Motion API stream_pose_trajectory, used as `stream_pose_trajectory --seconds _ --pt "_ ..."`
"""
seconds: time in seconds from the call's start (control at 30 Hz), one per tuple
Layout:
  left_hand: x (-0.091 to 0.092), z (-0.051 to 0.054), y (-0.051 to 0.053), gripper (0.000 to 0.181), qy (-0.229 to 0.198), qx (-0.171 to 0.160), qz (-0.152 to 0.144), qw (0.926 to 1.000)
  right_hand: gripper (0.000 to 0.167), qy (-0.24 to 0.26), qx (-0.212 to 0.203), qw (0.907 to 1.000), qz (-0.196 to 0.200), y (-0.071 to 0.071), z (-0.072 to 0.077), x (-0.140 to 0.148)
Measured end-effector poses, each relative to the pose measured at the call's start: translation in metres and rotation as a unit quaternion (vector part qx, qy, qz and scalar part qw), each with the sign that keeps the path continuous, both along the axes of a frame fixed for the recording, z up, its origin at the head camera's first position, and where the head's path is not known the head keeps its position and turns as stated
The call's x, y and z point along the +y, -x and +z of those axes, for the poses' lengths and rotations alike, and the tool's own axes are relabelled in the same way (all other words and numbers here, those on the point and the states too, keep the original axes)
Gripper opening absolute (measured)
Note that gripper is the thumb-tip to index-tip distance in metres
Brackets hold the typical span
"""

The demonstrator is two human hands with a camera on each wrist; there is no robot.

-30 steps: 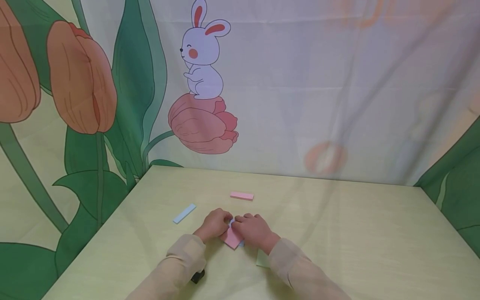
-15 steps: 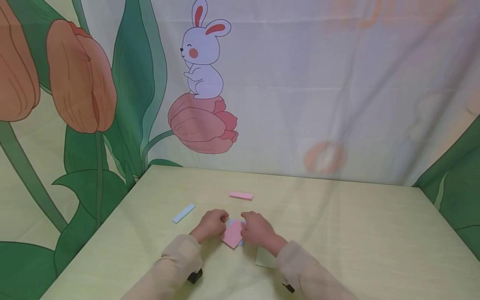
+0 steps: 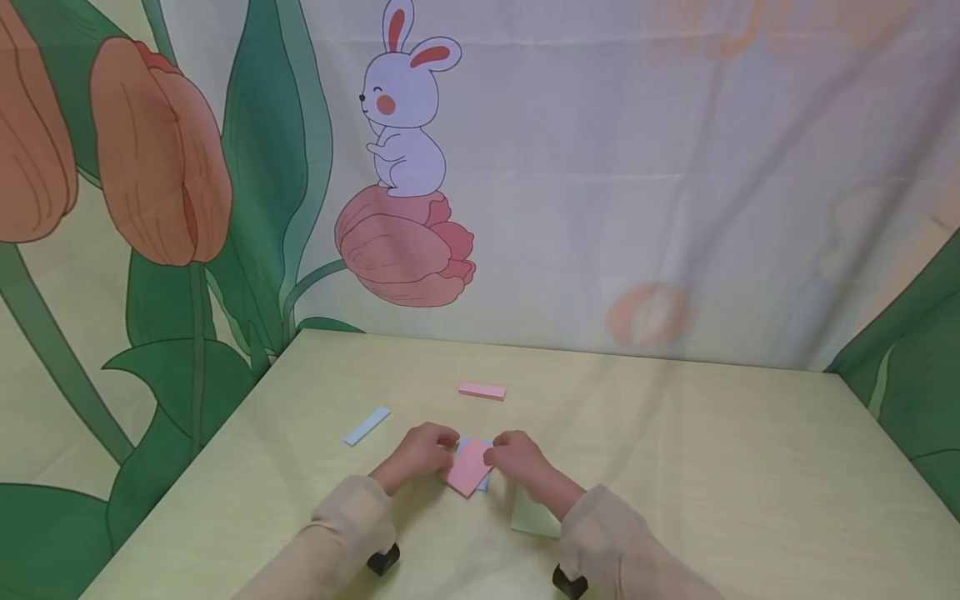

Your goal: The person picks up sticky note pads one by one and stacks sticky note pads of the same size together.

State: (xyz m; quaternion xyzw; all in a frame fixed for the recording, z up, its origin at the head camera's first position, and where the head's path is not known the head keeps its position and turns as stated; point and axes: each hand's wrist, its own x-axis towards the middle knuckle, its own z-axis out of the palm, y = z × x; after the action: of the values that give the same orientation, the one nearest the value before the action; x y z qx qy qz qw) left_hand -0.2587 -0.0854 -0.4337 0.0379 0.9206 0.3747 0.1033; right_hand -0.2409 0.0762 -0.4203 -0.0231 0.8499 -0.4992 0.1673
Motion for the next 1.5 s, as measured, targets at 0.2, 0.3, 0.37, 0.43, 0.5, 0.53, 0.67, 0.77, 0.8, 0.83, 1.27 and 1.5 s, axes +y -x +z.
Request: stream_pose_trajectory --seconds 0.2,0.3,0.37,0.43,0.5,0.53,0.67,0.77,0.8,0.83,1.27,1.5 --pt "0.002 0.005 -0.004 0.04 -0.01 -0.025 0.005 0.9996 0.033 0.06 -0.065 0.9958 -0.022 -0.002 0.004 -0.002" --pt "0.003 0.006 -0.005 0.039 -0.018 -0.039 0.008 0.9991 0.028 0.074 -0.075 0.9942 -0.024 -0.002 0.004 -0.002" --pt "0.004 0.007 -0.005 0.039 -0.024 -0.045 0.01 0.9987 0.025 0.08 -0.077 0.9935 -0.025 -0.001 0.002 -0.002" --pt "0.005 0.007 -0.006 0.039 -0.027 -0.051 0.012 0.9983 0.024 0.085 -0.079 0.9928 -0.026 0.0 0.001 -0.003" --pt "0.005 0.006 -0.006 0.039 -0.026 -0.057 0.014 0.9979 0.026 0.088 -0.079 0.9926 -0.027 0.0 0.0 -0.003" --pt "0.005 0.006 -0.006 0.04 -0.023 -0.058 0.014 0.9979 0.028 0.089 -0.079 0.9925 -0.027 0.0 0.0 -0.003" --pt "0.006 0.005 -0.006 0.039 -0.021 -0.064 0.012 0.9976 0.036 0.094 -0.076 0.9924 -0.022 0.0 -0.001 -0.004" --pt "0.005 0.005 -0.006 0.038 -0.024 -0.062 0.009 0.9978 0.041 0.101 -0.071 0.9921 -0.019 0.0 -0.002 -0.004" --pt "0.005 0.005 -0.006 0.038 -0.025 -0.062 0.008 0.9977 0.041 0.103 -0.07 0.992 -0.018 0.0 -0.002 -0.004" --pt "0.005 0.005 -0.006 0.037 -0.026 -0.063 0.008 0.9976 0.041 0.105 -0.069 0.9919 -0.018 0.0 -0.002 -0.004" --pt "0.002 0.002 -0.008 0.043 -0.053 -0.059 -0.003 0.9968 0.039 0.109 -0.07 0.9914 -0.021 0.004 -0.01 -0.004" --pt "0.002 0.002 -0.01 0.042 -0.054 -0.051 -0.001 0.9972 0.038 0.119 -0.072 0.9901 -0.019 0.003 -0.011 -0.003"
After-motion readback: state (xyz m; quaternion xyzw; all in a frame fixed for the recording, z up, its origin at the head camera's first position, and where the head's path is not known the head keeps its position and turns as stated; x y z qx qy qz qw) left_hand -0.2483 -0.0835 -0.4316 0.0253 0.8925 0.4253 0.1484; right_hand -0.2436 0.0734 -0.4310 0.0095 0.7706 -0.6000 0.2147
